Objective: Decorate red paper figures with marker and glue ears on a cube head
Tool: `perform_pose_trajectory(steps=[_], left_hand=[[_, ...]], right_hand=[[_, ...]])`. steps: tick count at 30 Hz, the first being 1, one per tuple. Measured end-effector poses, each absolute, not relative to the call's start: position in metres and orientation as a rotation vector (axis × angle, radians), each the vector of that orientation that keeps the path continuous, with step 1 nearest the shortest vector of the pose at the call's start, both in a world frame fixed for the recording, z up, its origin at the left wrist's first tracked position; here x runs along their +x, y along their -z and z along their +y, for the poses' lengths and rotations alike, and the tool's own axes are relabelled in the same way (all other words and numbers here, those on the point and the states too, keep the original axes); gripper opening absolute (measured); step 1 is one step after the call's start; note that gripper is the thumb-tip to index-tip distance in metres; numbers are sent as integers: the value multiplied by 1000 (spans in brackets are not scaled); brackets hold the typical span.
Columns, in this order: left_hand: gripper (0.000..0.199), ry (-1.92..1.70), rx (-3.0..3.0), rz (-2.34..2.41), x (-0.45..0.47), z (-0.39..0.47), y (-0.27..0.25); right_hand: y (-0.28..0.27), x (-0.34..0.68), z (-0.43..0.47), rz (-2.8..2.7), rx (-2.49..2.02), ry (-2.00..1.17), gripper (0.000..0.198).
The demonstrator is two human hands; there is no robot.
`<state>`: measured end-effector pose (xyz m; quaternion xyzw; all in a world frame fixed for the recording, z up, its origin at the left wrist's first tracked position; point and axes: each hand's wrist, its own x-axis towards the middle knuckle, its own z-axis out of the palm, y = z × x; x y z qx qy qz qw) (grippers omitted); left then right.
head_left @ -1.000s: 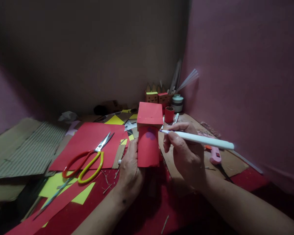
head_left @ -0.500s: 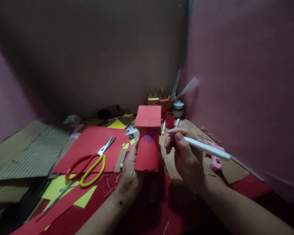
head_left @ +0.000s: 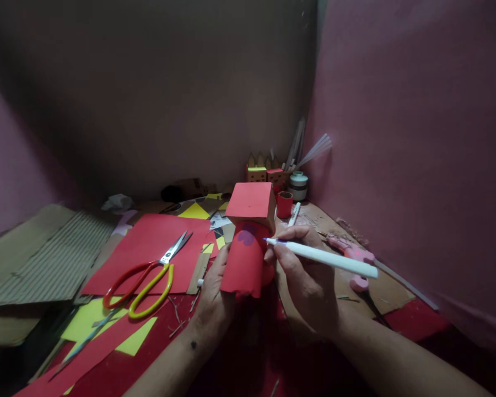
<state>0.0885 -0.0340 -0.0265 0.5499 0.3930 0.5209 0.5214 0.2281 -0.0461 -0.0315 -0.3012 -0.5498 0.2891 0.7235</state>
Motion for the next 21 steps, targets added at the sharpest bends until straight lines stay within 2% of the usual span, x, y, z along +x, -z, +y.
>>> perform_pose_trajectory(steps=[6, 12, 21], left_hand=[[54, -1290, 1258, 969, 90, -35, 31], [36, -1344, 1307, 909, 89, -34, 39], [38, -1351, 1377, 906, 88, -34, 44]], right_hand=[[32, 228, -49, -1234, -672, -617, 10], [33, 229, -48, -1233, -678, -610, 9], [28, 228, -46, -1228, -697, -565, 4]])
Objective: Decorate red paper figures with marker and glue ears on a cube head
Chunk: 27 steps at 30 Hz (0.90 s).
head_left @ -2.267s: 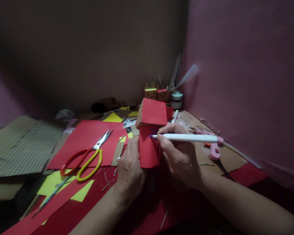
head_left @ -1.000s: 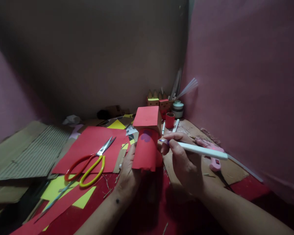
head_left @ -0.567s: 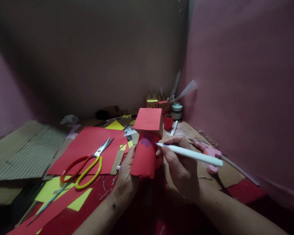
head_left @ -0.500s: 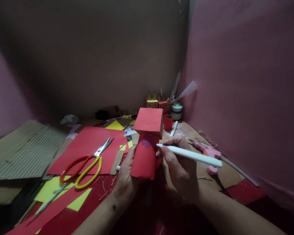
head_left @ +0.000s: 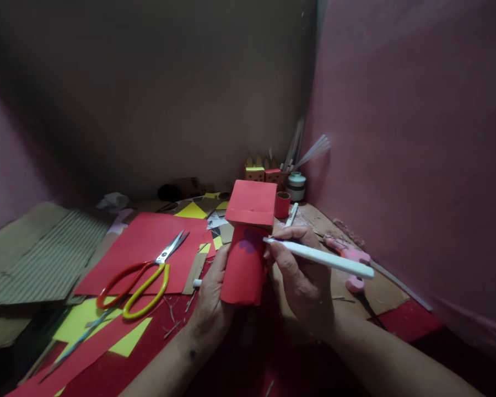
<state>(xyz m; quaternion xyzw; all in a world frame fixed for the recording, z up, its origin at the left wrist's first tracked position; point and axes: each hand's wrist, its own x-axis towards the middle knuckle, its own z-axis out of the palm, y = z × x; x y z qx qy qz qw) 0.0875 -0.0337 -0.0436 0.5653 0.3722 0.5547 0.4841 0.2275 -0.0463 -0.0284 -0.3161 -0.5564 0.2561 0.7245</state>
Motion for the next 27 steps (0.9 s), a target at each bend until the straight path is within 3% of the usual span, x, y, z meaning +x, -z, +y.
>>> perform_pose_trajectory(steps=[27], left_hand=[[36, -1342, 1570, 956, 83, -30, 56]], right_hand=[[30, 228, -44, -1223, -675, -571, 5]])
